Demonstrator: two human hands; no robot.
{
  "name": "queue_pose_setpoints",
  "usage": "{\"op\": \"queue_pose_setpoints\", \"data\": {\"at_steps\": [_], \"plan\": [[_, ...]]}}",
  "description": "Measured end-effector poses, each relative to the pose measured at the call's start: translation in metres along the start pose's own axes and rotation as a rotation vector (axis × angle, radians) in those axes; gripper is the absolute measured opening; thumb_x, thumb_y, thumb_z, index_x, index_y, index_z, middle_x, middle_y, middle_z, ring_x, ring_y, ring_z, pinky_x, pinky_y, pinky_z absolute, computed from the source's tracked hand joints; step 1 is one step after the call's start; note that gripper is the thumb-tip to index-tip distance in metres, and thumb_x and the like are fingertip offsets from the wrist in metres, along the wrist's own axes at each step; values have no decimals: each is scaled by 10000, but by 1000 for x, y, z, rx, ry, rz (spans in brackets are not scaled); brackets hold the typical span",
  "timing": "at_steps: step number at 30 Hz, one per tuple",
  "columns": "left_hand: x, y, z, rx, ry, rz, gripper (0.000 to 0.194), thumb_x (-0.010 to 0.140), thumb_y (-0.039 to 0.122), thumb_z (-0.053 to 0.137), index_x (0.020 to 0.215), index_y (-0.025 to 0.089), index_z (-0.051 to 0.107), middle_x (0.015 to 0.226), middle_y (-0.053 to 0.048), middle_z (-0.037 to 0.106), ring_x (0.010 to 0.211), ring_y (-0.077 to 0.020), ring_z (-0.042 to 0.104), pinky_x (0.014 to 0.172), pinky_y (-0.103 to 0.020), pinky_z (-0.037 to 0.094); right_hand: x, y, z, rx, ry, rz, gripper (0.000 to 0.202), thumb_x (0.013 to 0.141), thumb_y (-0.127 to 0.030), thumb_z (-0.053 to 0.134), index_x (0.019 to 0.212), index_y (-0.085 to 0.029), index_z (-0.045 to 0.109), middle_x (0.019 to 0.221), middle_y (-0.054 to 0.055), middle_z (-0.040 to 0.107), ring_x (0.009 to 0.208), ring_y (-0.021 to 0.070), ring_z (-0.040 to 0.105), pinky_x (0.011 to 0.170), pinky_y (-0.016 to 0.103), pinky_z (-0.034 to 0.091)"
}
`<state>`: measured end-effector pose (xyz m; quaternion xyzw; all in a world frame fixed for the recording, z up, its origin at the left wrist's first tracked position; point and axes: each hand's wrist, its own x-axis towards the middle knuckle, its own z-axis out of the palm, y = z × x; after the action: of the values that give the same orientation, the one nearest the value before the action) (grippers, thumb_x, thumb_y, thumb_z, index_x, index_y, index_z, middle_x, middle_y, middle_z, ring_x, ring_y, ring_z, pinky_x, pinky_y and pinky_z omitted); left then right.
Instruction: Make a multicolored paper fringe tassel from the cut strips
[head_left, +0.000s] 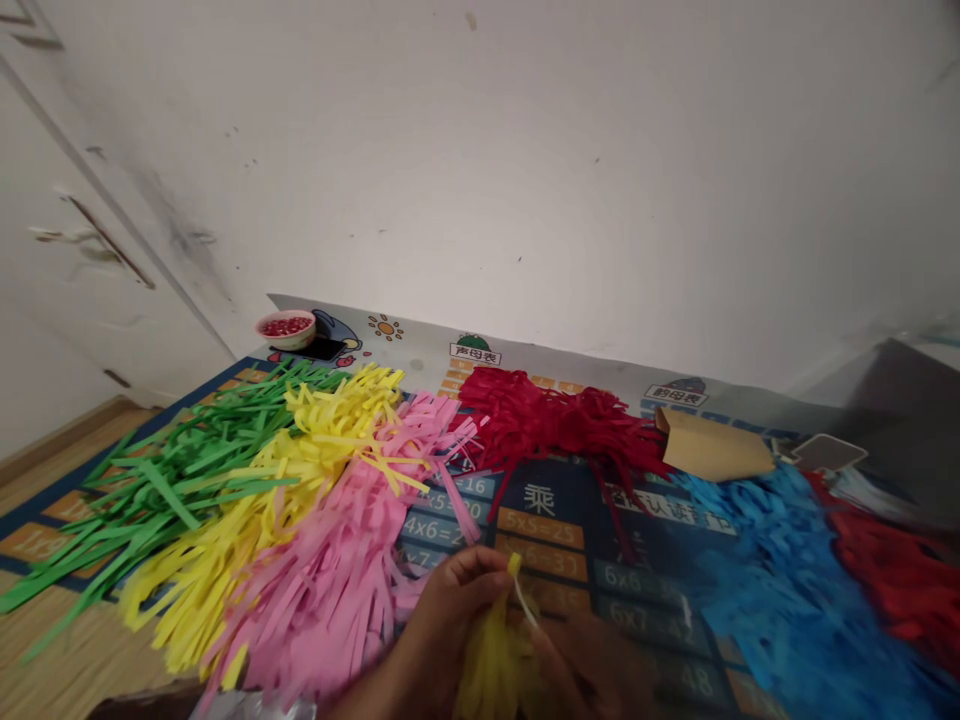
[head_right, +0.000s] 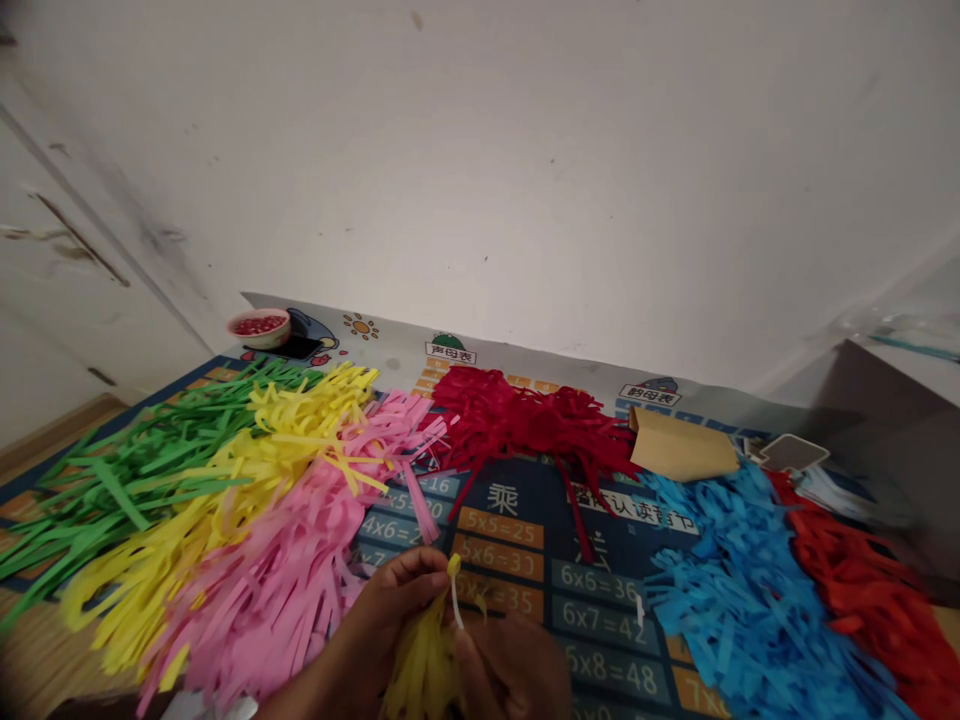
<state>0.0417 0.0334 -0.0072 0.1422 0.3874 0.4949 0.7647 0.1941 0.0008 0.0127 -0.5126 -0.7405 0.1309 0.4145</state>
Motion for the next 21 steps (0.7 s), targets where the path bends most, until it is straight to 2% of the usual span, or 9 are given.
{"op": "queue_pose_setpoints", "data": {"at_steps": [3, 6, 10, 14, 17, 21], "plan": [[0, -2, 0, 70, -10, 34, 332, 521, 305, 889, 692, 144, 655, 605, -5, 678, 505, -99, 574, 530, -197, 405, 6, 2, 0, 56, -22, 135, 418, 949, -478, 452, 751, -257, 746, 644, 28, 701, 570, 170, 650, 550, 236, 464], [0, -2, 2, 188, 0, 156, 355, 501, 338, 898, 664, 136, 655, 610, 4, 663, 544, -92, 559, 552, -188, 393, 11, 3, 0, 137, -55, 250, 459, 932, -523, 459, 688, -241, 728, 600, 11, 672, 541, 153, 626, 524, 217, 443], [2, -2, 2, 241, 3, 220, 361, 534, 376, 882, 649, 146, 628, 564, 26, 624, 512, -81, 513, 535, -190, 362, 12, 0, -2, 204, 37, 342, 411, 899, -543, 501, 758, -263, 766, 676, 7, 716, 613, 174, 665, 559, 221, 466], [1, -4, 2, 215, -4, 148, 388, 484, 385, 900, 643, 140, 644, 569, 18, 631, 515, -86, 516, 532, -195, 361, 11, -4, -3, 252, 103, 370, 368, 878, -531, 540, 772, -270, 777, 714, 6, 732, 652, 192, 674, 608, 234, 485], [-3, -3, 4, 140, -18, 46, 331, 528, 330, 890, 673, 147, 656, 595, 5, 659, 512, -95, 550, 542, -202, 383, 11, -1, -3, 219, 174, 418, 352, 879, -501, 552, 758, -249, 766, 702, 7, 722, 639, 187, 661, 601, 230, 479], [-10, 1, 9, 29, -65, -54, 290, 541, 241, 881, 705, 152, 659, 631, -11, 690, 514, -117, 599, 559, -221, 424, 10, 7, -5, 152, 111, 377, 382, 902, -460, 531, 668, -222, 718, 597, -8, 653, 555, 150, 612, 538, 208, 443]]}}
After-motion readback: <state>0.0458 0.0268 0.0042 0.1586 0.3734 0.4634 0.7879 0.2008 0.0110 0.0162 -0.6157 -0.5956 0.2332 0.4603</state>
